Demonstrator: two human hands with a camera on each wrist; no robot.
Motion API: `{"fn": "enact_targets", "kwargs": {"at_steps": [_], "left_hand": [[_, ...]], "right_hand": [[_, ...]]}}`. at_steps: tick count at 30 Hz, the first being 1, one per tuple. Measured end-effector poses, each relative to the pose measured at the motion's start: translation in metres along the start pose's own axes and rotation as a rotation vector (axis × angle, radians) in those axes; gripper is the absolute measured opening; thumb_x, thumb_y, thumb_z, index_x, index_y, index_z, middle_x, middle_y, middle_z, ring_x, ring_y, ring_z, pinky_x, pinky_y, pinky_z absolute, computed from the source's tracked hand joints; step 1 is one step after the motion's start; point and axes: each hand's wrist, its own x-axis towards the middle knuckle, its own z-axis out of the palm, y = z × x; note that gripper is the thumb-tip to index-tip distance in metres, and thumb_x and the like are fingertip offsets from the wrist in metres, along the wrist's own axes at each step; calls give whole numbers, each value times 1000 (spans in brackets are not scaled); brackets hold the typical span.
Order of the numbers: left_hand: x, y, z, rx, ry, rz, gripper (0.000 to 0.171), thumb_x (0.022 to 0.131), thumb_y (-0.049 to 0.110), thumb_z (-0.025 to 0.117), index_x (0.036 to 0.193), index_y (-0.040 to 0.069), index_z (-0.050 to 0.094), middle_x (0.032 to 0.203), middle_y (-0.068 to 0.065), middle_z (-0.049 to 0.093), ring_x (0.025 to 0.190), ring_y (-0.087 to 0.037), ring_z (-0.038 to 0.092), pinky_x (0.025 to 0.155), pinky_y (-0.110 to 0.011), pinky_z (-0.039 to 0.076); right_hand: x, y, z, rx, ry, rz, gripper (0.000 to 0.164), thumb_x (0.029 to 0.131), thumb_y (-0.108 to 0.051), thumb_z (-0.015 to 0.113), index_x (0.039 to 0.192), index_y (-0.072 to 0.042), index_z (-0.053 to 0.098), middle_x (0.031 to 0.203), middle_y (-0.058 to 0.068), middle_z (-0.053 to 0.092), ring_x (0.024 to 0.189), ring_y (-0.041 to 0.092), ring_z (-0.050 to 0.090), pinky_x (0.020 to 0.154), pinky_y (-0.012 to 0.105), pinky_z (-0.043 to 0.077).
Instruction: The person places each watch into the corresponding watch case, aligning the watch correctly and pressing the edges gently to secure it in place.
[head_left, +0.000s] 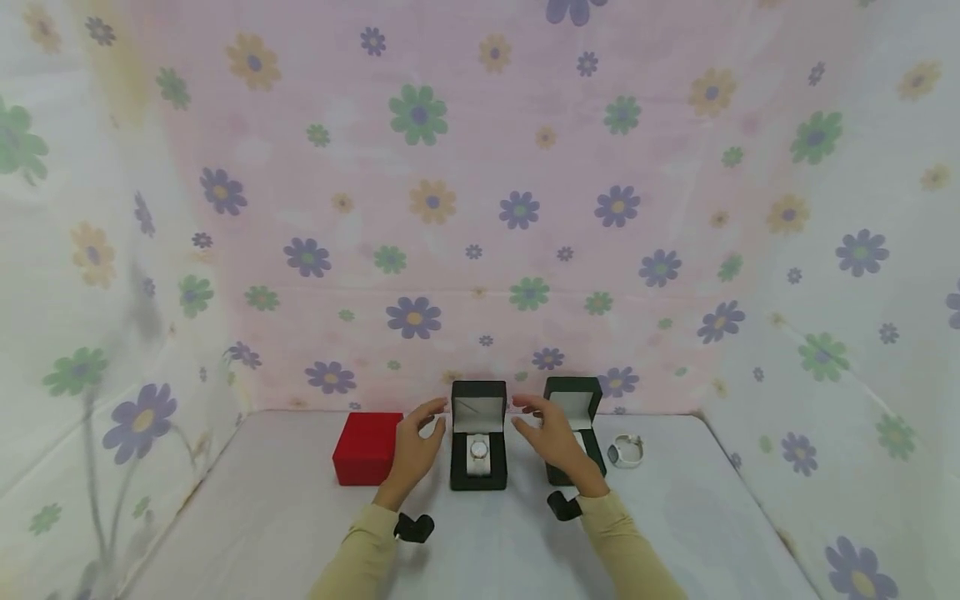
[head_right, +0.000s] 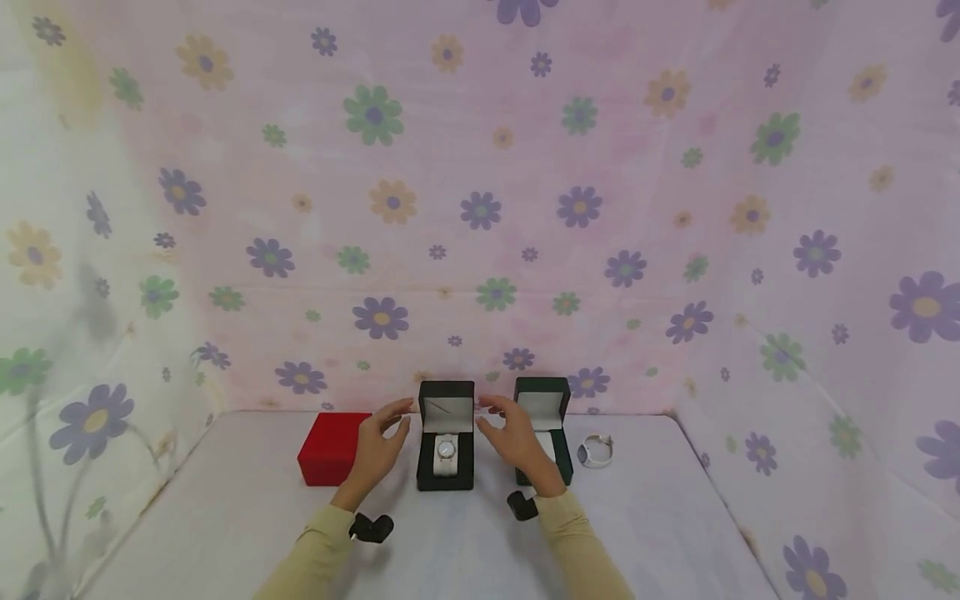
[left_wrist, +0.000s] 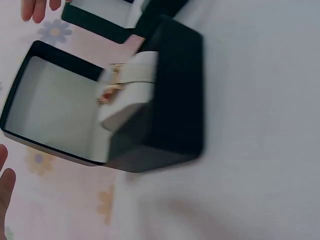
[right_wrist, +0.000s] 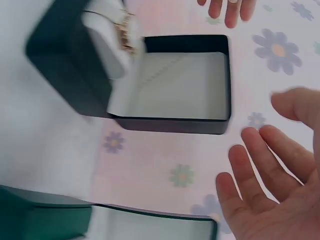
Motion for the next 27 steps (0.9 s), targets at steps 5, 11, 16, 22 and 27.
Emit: {"fn": "enact_targets", "kwargs": {"at_steps": [5, 11, 16, 22, 27], "left_hand": [[26, 7, 1, -54, -38, -35, 32, 93, -9, 66, 125, -8, 66, 126, -27, 67, 112, -45, 65, 97, -60, 53], [46, 8, 12, -25, -110, -153, 35, 98, -1, 63, 132, -10, 60, 134, -30, 61, 121, -49, 60, 101, -58, 51], [50, 11, 19, -30, -141, -194, 39, 100, 1, 60, 135, -15, 55, 134, -35, 58, 120, -51, 61, 101, -59, 51], [44, -2, 25, -14, -95, -231, 39, 99, 4, 64, 133, -15, 58, 132, -32, 61, 121, -45, 62, 101, -58, 51], [43, 1, 24, -16, -99, -252, 39, 96, 6, 68, 130, -12, 62, 133, -29, 61, 123, -42, 62, 100, -55, 52]], "right_hand": [[20, -2, -3, -7, 83, -53, 29, 97, 0, 63, 125, 6, 65, 124, 23, 68, 105, 39, 65, 95, 60, 54], [43, 3, 0, 9, 17, 42, 33, 102, -3, 56, 133, 7, 61, 134, 23, 63, 116, 40, 64, 100, 55, 54], [57, 1, 4, 17, -87, 132, 36, 103, -8, 55, 136, 7, 59, 135, 25, 61, 118, 43, 62, 98, 56, 54], [62, 5, 14, 26, -123, 164, 31, 102, -8, 59, 128, 9, 64, 121, 24, 67, 107, 40, 68, 81, 43, 62], [60, 14, 17, 60, -80, 148, 25, 99, -7, 65, 120, 7, 69, 114, 22, 69, 102, 40, 70, 76, 41, 64]]}}
